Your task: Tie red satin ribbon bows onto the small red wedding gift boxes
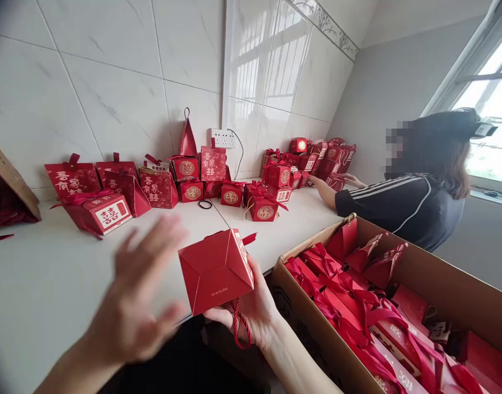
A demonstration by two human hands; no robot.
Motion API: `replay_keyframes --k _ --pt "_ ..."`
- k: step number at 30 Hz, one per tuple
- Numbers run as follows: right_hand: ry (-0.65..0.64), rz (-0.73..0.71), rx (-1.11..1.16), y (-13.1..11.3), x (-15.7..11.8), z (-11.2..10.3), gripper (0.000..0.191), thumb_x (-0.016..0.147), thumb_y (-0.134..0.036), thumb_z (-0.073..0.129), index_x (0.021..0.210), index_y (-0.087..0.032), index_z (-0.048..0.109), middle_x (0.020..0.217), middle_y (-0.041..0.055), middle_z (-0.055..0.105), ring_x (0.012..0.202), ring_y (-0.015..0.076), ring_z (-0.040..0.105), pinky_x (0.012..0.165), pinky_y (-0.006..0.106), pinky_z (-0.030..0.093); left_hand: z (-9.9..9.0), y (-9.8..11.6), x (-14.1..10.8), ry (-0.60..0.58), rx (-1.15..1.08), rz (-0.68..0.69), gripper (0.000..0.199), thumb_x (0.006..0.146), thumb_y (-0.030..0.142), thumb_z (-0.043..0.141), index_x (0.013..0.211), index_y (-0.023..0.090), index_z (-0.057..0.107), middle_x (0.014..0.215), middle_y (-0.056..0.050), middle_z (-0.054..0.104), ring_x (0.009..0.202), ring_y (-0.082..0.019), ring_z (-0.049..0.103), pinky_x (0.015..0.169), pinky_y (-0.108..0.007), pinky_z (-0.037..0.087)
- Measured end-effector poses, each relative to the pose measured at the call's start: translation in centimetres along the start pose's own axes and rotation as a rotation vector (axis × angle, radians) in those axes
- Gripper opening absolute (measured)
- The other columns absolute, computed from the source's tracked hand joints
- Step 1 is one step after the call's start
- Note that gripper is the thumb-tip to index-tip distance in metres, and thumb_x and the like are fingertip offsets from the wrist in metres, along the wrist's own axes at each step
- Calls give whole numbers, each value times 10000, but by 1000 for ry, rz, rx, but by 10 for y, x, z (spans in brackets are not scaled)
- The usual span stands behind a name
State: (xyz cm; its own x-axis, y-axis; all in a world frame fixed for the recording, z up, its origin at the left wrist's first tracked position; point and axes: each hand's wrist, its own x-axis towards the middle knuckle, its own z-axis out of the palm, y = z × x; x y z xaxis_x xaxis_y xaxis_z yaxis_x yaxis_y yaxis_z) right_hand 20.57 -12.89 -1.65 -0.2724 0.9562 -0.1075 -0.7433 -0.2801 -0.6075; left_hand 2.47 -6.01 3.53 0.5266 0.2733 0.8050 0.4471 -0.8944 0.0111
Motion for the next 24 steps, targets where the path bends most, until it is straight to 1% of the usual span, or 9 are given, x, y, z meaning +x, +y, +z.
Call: replay_keyframes --k 2,6,7,10,14,17,20,22,24 --pt "33 -35 10 1 -4 -2 522 894 -602 294 1213 -241 496 1330 35 543 1194 192 534 898 407 525 5 7 5 -160 -70 130 678 860 674 271 1377 260 416 1396 -95 480 1309 -285 415 1136 -468 156" --pt "120 -95 -68 -5 -18 -6 623 875 -666 231 1233 -216 470 1341 71 523 1212 231 518 988 519 440 23 -10 13 -144 120 -475 688 894 630 195 1284 172 529 1349 -188 502 1273 -373 430 1074 -645 63" --pt "132 -113 -94 -7 -23 -6 641 872 -675 219 1253 -214 452 1354 75 510 1211 234 518 1011 535 410 28 -16 14 -141 113 -547 661 906 601 203 1278 164 531 1360 -191 490 1284 -366 419 1076 -645 53" --pt "152 -139 -130 -14 -38 -3 626 879 -659 221 1273 -221 436 1377 65 493 1192 233 533 1047 544 364 43 -19 14 -182 -12 -542 562 917 551 264 1221 190 567 1357 -158 504 1258 -311 461 1106 -602 45" --pt "293 -208 -156 -18 -61 3 624 867 -658 247 1233 -213 485 1314 78 554 1162 262 555 1011 541 407 67 3 13 -256 -136 -494 478 921 504 302 1133 200 605 1315 -153 546 1213 -295 505 1099 -613 79" --pt "617 -517 -405 -25 -94 -1 644 825 -684 304 1229 -215 483 1240 119 590 1083 308 596 898 546 492 87 23 15 -306 -193 -436 397 913 428 344 1105 198 605 1299 -146 558 1233 -297 488 1087 -621 103" --pt "1085 -945 -969 -43 -147 -10 692 727 -602 578 1302 -263 395 1250 113 547 1099 316 569 899 536 480 107 44 19 -336 -237 -295 327 884 338 404 1097 194 605 1325 -140 538 1261 -293 466 1091 -592 112" --pt "1454 -1004 -1361 -60 -189 -17 932 588 -497 755 1363 -256 297 1280 127 487 1151 331 514 962 561 410 121 60 21 -360 -295 -175 324 888 313 398 1115 194 597 1344 -133 524 1288 -281 441 1097 -561 119" --pt "1638 -794 -1622 -77 -230 -24 1086 512 -447 808 1394 -214 218 1294 166 441 1169 343 485 983 559 380 135 75 24 -386 -371 -62 351 905 314 374 1172 194 568 1367 -125 504 1314 -268 413 1100 -543 121"
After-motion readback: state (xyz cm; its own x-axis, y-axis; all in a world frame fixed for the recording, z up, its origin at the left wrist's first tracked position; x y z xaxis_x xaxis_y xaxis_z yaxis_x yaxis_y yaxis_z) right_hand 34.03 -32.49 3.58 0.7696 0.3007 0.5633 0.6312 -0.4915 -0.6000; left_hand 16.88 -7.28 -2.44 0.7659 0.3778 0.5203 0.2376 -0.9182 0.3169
